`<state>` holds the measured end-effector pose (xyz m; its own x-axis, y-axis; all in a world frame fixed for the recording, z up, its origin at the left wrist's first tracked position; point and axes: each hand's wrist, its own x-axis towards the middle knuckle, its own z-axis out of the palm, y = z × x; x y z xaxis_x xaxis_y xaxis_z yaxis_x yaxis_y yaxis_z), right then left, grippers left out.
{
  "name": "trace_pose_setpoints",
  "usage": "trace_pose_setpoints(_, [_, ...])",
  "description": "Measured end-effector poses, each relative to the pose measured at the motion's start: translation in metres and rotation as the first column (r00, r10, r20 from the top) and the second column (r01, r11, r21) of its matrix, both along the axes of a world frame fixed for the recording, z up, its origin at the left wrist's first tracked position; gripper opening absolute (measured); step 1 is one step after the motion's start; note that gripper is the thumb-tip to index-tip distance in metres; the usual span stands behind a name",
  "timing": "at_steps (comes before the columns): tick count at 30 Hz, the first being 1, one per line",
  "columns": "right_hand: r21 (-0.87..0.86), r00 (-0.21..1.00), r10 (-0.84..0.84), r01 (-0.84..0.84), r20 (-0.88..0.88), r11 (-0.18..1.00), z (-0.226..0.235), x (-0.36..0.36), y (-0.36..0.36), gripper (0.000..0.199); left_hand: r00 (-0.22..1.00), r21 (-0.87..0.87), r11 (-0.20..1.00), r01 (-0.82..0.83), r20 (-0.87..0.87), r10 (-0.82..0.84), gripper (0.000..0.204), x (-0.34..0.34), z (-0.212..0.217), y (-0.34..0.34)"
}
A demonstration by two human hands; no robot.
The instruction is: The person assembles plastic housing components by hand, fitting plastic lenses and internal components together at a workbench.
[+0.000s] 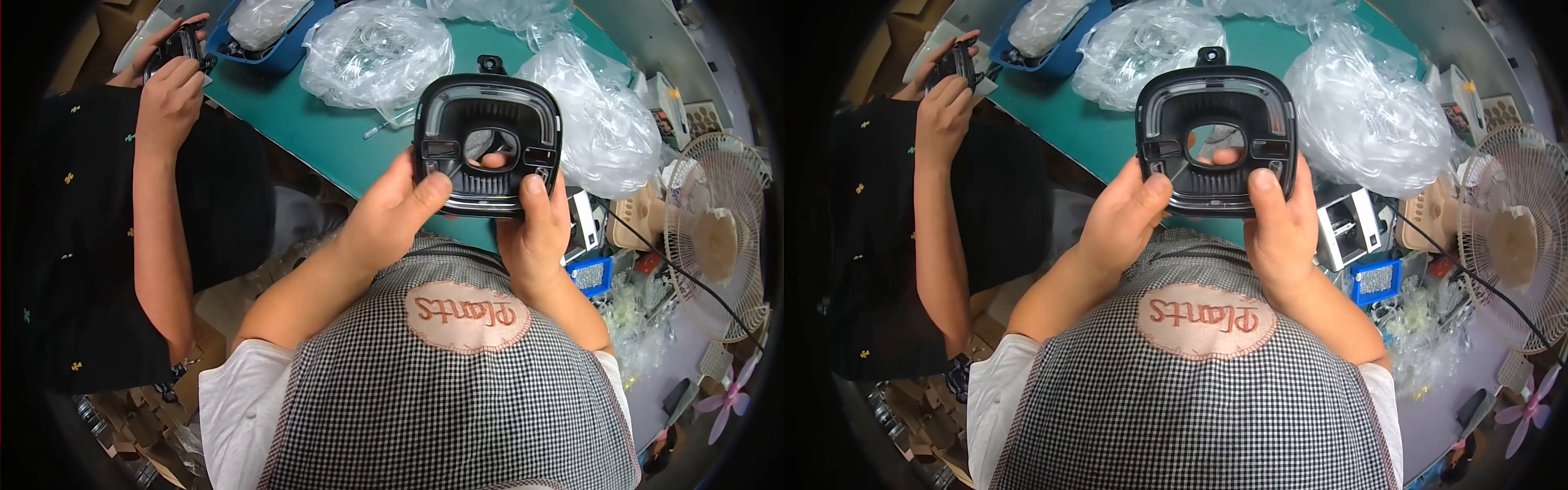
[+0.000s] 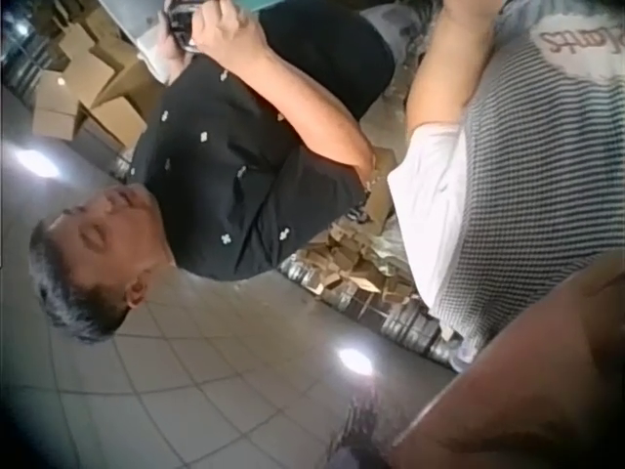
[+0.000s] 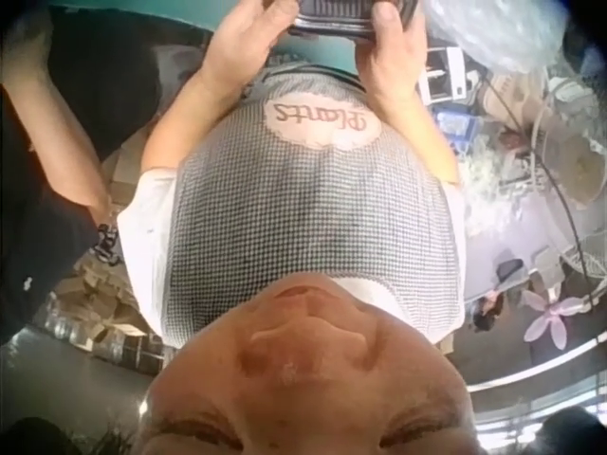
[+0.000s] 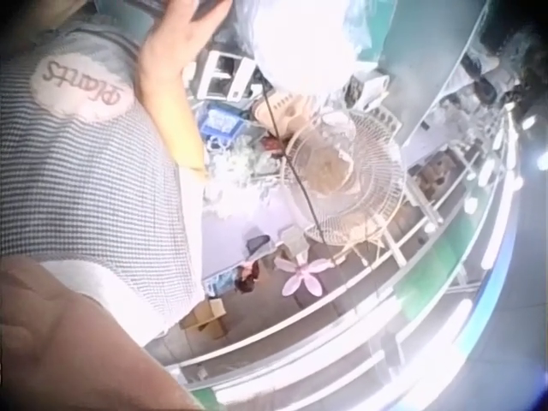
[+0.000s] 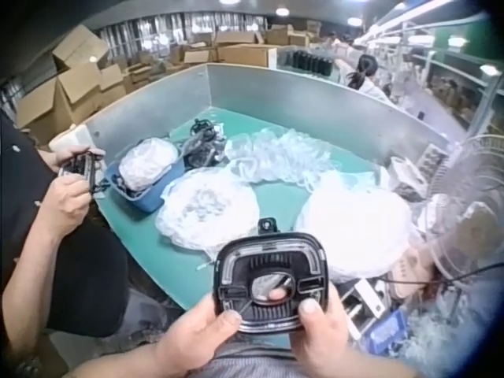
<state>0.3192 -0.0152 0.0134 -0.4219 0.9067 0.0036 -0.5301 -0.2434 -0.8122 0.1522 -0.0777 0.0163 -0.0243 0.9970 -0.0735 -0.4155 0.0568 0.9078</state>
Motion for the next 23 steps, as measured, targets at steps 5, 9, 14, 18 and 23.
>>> trace_pose_setpoints(5, [0.05, 0.997, 0.069, -0.068, -0.025, 0.996, -0.002, 0.003, 0.0, 0.046, 0.997, -0.061, 0.996, 0.062, -0.044, -0.064, 0.053, 0.001, -0.002, -0.003])
trace_pose_setpoints(9, [0.06, 0.993, 0.111, -0.109, -0.03, 0.992, 0.0, 0.004, 0.0, 0.051, 0.997, 0.014, 0.998, 0.067, -0.025, -0.067, 0.054, 0.0, -0.001, -0.003])
trace_pose_setpoints(14, [0.044, 0.988, 0.135, -0.132, -0.075, 0.99, 0.003, 0.003, -0.003, 0.057, 0.997, -0.03, 0.999, 0.01, -0.076, -0.012, 0.049, 0.004, 0.006, -0.006])
trace_pose_setpoints(18, [0.034, 0.987, 0.137, -0.134, -0.088, 0.99, 0.006, 0.001, -0.008, 0.06, 0.997, -0.033, 0.999, -0.027, -0.077, 0.024, 0.048, 0.004, 0.0, -0.007])
trace_pose_setpoints(23, [0.009, 0.98, 0.183, -0.183, -0.082, 0.983, 0.007, 0.0, -0.01, 0.06, 0.995, -0.085, 0.996, 0.002, -0.095, -0.01, 0.047, 0.001, 0.004, -0.009])
